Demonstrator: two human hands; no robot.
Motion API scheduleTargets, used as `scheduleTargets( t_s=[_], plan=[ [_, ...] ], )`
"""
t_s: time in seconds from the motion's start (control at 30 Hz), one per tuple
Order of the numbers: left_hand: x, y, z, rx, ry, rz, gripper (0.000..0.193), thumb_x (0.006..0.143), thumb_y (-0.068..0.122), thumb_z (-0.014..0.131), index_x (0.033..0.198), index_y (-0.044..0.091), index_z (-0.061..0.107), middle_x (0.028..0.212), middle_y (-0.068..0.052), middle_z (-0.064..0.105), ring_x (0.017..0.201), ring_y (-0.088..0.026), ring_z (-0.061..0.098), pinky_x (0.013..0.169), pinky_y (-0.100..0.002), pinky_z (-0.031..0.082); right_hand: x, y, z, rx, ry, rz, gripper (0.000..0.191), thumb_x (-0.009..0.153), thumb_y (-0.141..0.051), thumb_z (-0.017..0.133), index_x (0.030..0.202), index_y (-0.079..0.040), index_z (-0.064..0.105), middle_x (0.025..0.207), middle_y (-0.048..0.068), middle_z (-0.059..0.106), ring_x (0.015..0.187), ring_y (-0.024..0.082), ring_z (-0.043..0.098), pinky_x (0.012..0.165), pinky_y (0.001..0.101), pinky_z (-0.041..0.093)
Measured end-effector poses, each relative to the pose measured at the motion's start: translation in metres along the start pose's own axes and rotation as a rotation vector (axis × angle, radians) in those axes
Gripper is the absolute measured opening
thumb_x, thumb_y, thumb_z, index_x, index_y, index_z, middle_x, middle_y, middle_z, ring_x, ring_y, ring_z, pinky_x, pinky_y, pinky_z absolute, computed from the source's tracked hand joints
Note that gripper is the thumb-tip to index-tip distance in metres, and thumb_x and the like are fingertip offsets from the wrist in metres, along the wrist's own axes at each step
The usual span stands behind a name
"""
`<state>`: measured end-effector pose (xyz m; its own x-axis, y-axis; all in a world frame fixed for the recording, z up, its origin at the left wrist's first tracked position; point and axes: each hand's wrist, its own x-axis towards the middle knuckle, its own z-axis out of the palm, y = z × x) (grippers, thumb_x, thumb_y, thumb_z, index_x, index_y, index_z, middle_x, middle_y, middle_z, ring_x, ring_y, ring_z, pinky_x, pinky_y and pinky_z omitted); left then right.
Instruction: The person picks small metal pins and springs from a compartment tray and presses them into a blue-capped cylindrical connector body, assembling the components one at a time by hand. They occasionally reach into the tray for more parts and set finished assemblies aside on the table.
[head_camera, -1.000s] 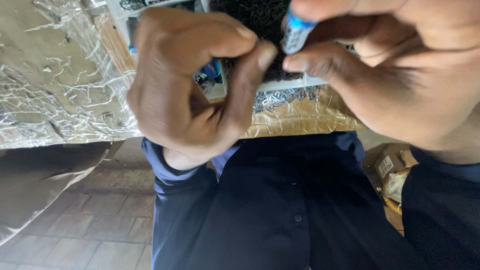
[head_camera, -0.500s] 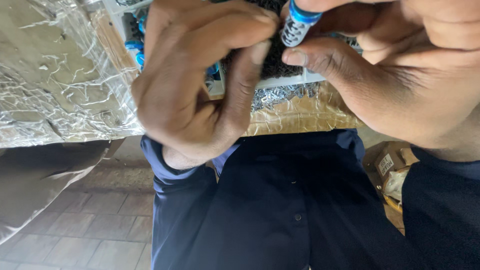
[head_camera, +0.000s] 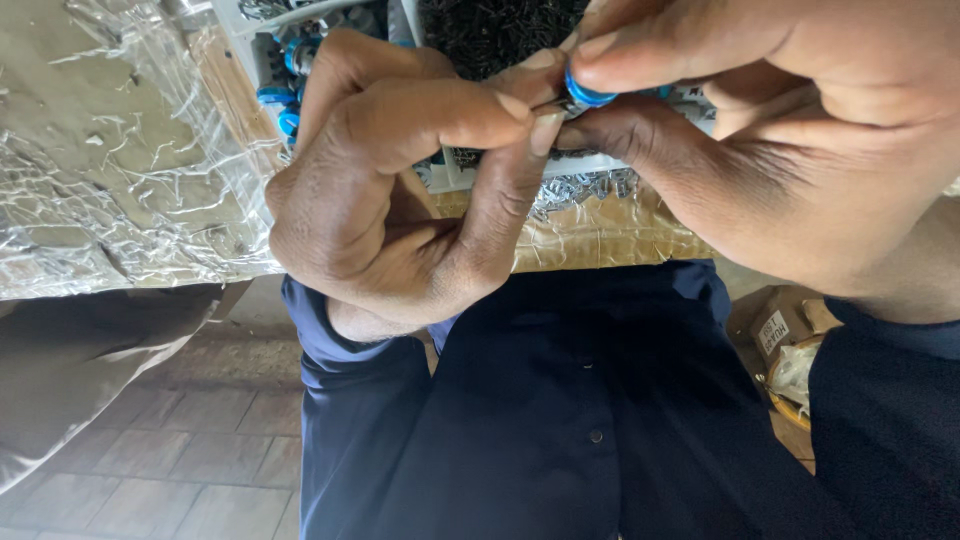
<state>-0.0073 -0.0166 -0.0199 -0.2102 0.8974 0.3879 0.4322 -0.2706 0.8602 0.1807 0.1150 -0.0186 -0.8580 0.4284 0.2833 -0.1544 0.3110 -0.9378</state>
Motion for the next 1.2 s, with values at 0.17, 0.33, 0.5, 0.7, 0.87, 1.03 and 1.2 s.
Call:
scheduleTargets(
  t_s=[0.17, 0.33, 0.5, 0.7, 0.87, 1.03, 1.2],
  plan=[
    [-0.003, 0.001, -0.001, 0.007, 0.006, 0.008, 0.024, 0.094, -0.008, 0.088, 0.107, 0.001, 0.069, 0.097, -0.008, 0.072, 0.081, -0.014, 0.063, 0.065, -0.026, 0.05, 0.001, 0.0, -0.001, -0.009, -0.023, 0.008, 0.028, 0.091, 0.02, 0.07, 0.114, 0.015, 0.054, 0.112, 0.03, 0.064, 0.113, 0.038, 0.073, 0.104, 0.0453, 0.067],
    [0.01, 0.004, -0.003, 0.099, -0.049, 0.044, 0.024, 0.091, -0.004, 0.091, 0.1, 0.002, 0.07, 0.094, -0.005, 0.073, 0.078, -0.014, 0.06, 0.067, -0.029, 0.044, 0.0, 0.015, 0.002, -0.1, 0.021, -0.174, 0.022, 0.094, 0.018, 0.07, 0.113, 0.012, 0.061, 0.109, 0.027, 0.068, 0.103, 0.032, 0.074, 0.087, 0.0367, 0.065],
    [0.022, 0.006, -0.004, 0.221, -0.091, 0.075, 0.02, 0.092, 0.004, 0.09, 0.104, 0.004, 0.074, 0.102, -0.004, 0.072, 0.094, -0.018, 0.062, 0.076, -0.035, 0.046, -0.008, 0.015, -0.001, -0.113, 0.007, -0.146, 0.023, 0.093, 0.017, 0.07, 0.113, 0.012, 0.061, 0.11, 0.027, 0.068, 0.104, 0.032, 0.073, 0.089, 0.0373, 0.064],
    [0.013, 0.006, -0.001, 0.495, -0.153, 0.064, 0.018, 0.099, 0.009, 0.088, 0.11, 0.006, 0.074, 0.111, -0.004, 0.069, 0.105, -0.023, 0.06, 0.087, -0.038, 0.047, -0.009, 0.009, -0.003, -0.123, 0.02, -0.102, 0.024, 0.093, 0.016, 0.07, 0.114, 0.012, 0.06, 0.11, 0.027, 0.067, 0.104, 0.033, 0.072, 0.091, 0.0381, 0.064],
    [0.009, -0.004, -0.001, 0.252, -0.094, 0.051, 0.016, 0.1, 0.008, 0.088, 0.108, 0.004, 0.075, 0.108, -0.006, 0.071, 0.102, -0.02, 0.065, 0.089, -0.035, 0.053, -0.008, 0.008, -0.003, -0.124, 0.018, -0.09, 0.025, 0.092, 0.015, 0.071, 0.114, 0.011, 0.06, 0.111, 0.026, 0.066, 0.105, 0.033, 0.072, 0.092, 0.0387, 0.064],
    [0.009, -0.001, -0.002, 0.159, -0.093, 0.056, 0.017, 0.1, 0.009, 0.086, 0.109, 0.001, 0.074, 0.106, -0.01, 0.074, 0.1, -0.021, 0.067, 0.085, -0.032, 0.056, -0.011, 0.006, -0.002, -0.122, 0.011, -0.078, 0.026, 0.092, 0.014, 0.071, 0.115, 0.011, 0.06, 0.112, 0.026, 0.066, 0.106, 0.033, 0.071, 0.094, 0.0393, 0.063],
    [0.011, 0.004, -0.004, 0.203, -0.103, 0.049, 0.014, 0.101, 0.007, 0.087, 0.106, 0.002, 0.074, 0.102, -0.01, 0.074, 0.096, -0.022, 0.068, 0.083, -0.032, 0.056, -0.005, 0.009, -0.003, -0.144, 0.004, -0.141, 0.027, 0.091, 0.014, 0.071, 0.115, 0.011, 0.059, 0.112, 0.026, 0.065, 0.107, 0.034, 0.07, 0.095, 0.0399, 0.063]
  ],
)
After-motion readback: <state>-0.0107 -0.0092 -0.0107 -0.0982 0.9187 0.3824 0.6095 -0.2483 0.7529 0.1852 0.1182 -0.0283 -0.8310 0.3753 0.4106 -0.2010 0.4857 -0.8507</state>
